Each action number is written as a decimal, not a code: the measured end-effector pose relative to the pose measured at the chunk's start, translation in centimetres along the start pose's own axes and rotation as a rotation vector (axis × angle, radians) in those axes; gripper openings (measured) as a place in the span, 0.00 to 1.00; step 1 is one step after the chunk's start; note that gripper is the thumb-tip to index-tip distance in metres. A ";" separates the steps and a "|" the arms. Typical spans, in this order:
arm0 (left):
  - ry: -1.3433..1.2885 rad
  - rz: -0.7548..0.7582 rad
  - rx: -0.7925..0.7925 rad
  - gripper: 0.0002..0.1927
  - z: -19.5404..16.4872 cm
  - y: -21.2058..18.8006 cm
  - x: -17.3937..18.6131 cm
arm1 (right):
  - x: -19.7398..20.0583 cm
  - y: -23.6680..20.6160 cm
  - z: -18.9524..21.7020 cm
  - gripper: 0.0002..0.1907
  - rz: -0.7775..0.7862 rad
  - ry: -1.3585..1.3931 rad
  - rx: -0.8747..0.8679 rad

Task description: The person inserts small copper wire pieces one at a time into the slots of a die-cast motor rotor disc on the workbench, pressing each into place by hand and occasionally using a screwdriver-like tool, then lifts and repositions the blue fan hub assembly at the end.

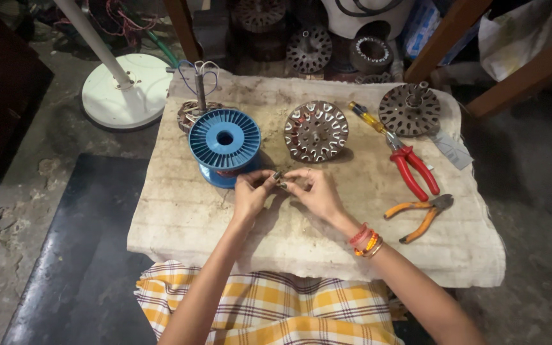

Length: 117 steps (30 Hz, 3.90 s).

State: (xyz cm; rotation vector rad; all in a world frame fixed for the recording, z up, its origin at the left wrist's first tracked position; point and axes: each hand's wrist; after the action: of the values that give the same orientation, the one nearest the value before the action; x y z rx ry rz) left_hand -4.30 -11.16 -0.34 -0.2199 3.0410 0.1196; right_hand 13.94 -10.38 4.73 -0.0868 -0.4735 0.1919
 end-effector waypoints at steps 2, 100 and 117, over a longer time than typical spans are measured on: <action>-0.016 0.008 -0.016 0.07 -0.2 0.0 -0.1 | -0.2 0.0 -0.2 0.10 -0.065 -0.030 0.154; 0.745 -0.373 -0.623 0.53 -7.0 -1.8 4.3 | 1.0 2.4 2.7 0.04 -0.216 -0.284 0.551; -0.191 0.074 -0.185 0.33 -1.9 2.9 7.4 | 2.4 5.2 3.2 0.05 -0.178 -0.129 0.519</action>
State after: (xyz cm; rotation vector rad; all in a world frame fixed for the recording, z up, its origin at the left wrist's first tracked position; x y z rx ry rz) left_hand -12.21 -9.53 1.07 -0.1018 2.8479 0.4038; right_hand 13.69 -4.74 7.91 0.4767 -0.5443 0.1410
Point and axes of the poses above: each hand's wrist, its own y-axis towards the middle knuckle, its own x-axis out of the back of the hand, z = x × y, and after that the axes turned 10 degrees about -x, right-handed
